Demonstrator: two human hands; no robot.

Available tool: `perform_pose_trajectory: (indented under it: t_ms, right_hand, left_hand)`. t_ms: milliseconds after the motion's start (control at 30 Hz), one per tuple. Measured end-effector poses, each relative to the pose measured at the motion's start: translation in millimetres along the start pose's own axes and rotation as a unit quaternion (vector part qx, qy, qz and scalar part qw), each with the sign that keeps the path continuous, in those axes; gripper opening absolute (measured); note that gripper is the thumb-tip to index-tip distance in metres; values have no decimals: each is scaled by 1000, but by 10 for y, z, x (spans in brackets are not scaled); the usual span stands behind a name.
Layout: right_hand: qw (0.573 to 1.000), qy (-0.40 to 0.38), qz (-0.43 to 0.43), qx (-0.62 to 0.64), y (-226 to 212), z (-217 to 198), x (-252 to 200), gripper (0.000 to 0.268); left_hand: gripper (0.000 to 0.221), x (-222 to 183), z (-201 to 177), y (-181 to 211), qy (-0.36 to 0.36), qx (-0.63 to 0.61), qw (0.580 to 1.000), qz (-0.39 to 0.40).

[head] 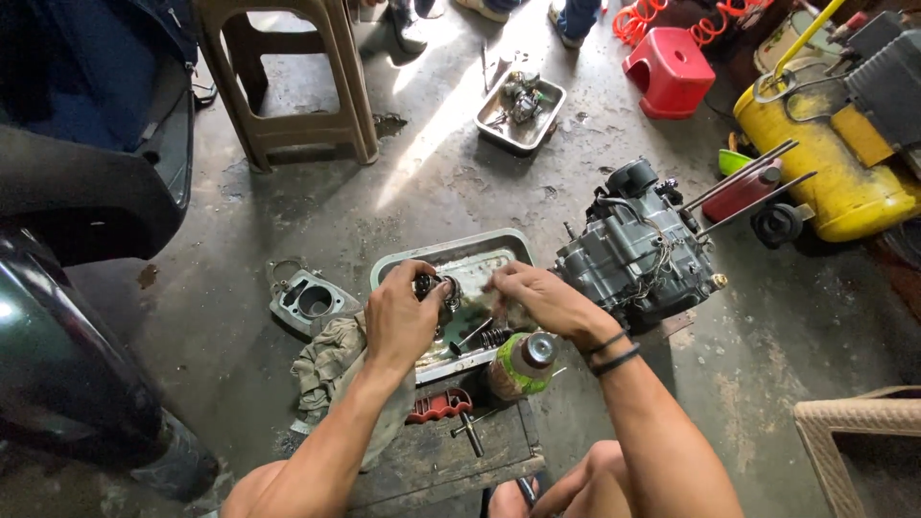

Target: Applying cleaning fluid to a motorcycle camshaft and cleaning it by hand.

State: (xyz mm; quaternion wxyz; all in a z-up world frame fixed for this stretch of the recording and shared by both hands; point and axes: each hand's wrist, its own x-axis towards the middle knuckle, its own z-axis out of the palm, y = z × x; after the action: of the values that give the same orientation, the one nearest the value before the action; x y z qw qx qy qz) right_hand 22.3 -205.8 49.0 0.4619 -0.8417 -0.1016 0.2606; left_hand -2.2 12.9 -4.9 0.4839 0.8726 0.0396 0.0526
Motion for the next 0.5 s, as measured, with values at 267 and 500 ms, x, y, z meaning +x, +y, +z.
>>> perform_pose_trajectory:
  t_ms: [267, 500]
  right_hand:
    - [967, -124, 12, -222, -349, -308, -605, 95]
    - [981, -186, -23, -41, -338, -54, -577, 57]
  left_hand:
    - [27, 87, -5, -121, -18, 35, 999, 1]
    - [28, 91, -2, -145, -31, 53, 998, 13]
